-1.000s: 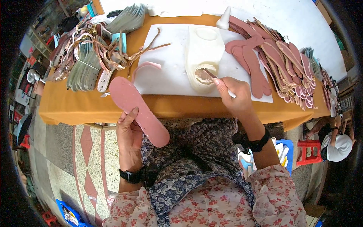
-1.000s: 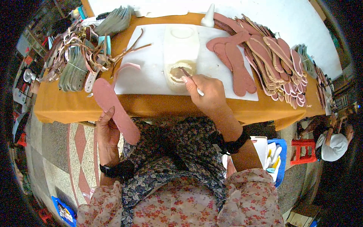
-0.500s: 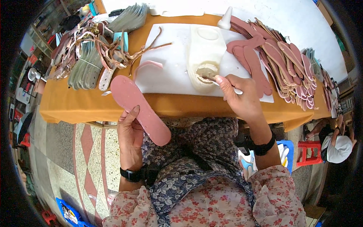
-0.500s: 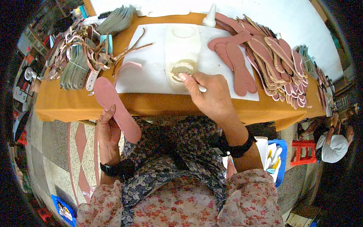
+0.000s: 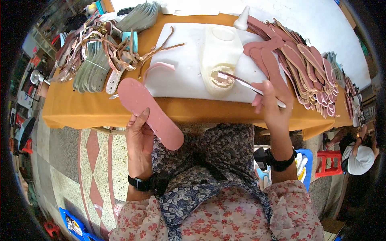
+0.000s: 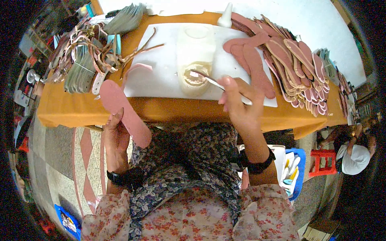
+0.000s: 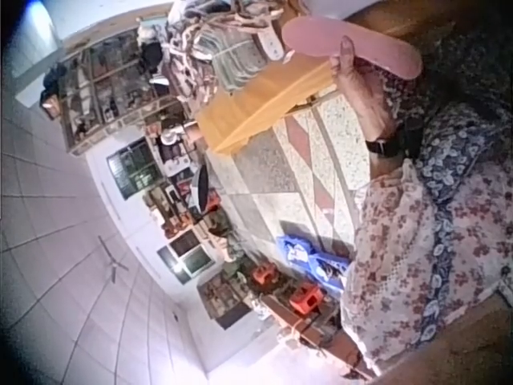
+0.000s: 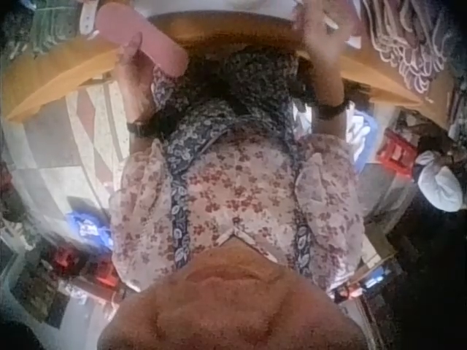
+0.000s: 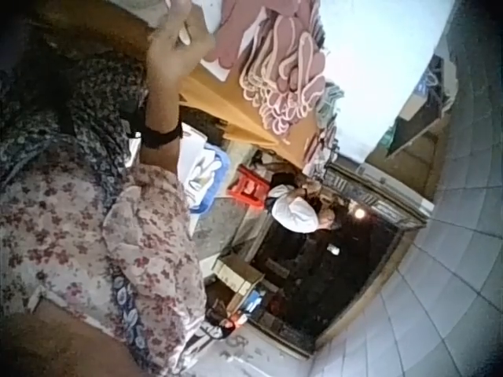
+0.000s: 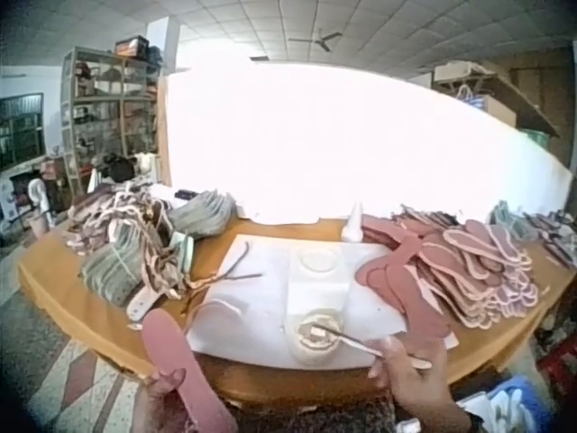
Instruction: The recorder is applying glue to the edges and surfaces of shoe soles using a brush.
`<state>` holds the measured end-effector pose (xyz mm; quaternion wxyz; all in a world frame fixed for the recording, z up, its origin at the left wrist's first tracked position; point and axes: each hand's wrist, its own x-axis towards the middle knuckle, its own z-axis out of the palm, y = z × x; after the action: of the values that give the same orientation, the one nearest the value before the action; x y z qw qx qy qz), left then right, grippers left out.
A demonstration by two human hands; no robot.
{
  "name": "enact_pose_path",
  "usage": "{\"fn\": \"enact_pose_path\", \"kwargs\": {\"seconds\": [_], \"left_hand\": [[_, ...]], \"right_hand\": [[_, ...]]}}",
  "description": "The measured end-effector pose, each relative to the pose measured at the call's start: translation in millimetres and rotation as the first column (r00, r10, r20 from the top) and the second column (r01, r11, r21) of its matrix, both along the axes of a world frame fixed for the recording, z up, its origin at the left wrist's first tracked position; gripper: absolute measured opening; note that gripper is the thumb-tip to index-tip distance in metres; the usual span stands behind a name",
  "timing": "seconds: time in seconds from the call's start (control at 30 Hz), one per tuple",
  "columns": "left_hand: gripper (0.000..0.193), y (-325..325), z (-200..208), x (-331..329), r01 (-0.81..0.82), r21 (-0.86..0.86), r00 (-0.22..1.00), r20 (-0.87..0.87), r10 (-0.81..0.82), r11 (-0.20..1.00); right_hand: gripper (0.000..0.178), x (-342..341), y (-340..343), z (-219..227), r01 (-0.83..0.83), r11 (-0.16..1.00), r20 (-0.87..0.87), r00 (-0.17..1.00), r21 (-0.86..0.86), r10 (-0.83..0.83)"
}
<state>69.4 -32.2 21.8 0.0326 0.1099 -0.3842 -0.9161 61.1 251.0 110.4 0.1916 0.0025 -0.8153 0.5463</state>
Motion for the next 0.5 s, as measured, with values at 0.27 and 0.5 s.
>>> {"fn": "enact_pose_path", "kwargs": {"seconds": [0.27, 0.5], "left_hand": [[0.029, 6, 0, -18, -0.064, 0.054, 0.997, -0.041, 0.066, 0.996], [0.021, 14, 13, -16, -0.099, 0.097, 0.994, -0.028, 0.103, 0.990]], "right_hand": [[0.037, 44, 13, -19, -0.294, 0.852, -0.062, 0.953, -0.433, 0.297], [0.032, 52, 7, -36, -0.372, 0.749, -0.087, 0.916, -0.548, 0.391]]}}
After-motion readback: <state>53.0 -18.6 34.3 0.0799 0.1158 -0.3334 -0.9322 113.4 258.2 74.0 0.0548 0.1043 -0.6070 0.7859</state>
